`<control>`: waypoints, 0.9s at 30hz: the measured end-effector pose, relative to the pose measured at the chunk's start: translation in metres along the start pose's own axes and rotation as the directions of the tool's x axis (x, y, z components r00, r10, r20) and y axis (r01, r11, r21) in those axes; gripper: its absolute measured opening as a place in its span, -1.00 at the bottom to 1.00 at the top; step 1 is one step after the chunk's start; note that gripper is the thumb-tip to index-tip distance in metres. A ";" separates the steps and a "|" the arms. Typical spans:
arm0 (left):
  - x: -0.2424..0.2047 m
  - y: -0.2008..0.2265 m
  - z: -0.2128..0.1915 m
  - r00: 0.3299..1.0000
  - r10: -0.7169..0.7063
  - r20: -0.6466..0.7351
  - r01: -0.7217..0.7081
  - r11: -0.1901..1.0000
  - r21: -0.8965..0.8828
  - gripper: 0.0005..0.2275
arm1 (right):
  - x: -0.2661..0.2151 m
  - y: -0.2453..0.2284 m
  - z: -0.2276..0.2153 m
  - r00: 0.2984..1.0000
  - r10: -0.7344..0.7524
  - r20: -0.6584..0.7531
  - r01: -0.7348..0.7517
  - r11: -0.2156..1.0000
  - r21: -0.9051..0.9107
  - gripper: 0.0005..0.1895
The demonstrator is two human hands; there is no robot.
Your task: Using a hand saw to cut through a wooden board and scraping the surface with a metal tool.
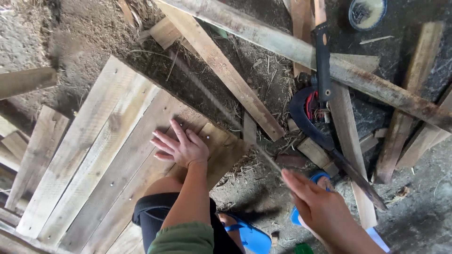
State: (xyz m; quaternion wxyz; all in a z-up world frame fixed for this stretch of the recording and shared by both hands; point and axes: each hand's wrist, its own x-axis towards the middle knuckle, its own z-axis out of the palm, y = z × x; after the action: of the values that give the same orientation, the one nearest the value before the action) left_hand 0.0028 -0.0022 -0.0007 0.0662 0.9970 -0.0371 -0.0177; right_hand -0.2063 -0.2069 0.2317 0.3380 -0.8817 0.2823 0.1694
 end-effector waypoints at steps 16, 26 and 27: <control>0.000 -0.004 0.012 0.996 -0.062 -0.062 0.064 0.998 0.026 -0.50 | 0.118 0.141 0.193 0.870 0.486 -0.086 -0.150 0.427 0.891 -0.53; 0.004 0.002 -0.003 0.971 -0.174 0.162 0.168 0.985 0.046 -0.50 | 0.142 0.176 0.163 0.894 0.447 -0.023 -0.447 0.894 0.025 -0.37; 0.003 0.001 -0.007 0.956 -0.187 0.225 0.176 0.982 0.067 -0.50 | 0.144 0.169 0.148 0.883 0.459 0.098 -0.453 0.888 -0.077 -0.37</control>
State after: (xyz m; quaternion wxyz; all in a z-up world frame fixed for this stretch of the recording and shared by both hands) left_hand 0.0061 -0.0026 0.0067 0.0366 0.9886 0.0467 -0.1382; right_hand -0.2134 -0.2630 -0.0292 0.2812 -0.7879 0.4576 0.3012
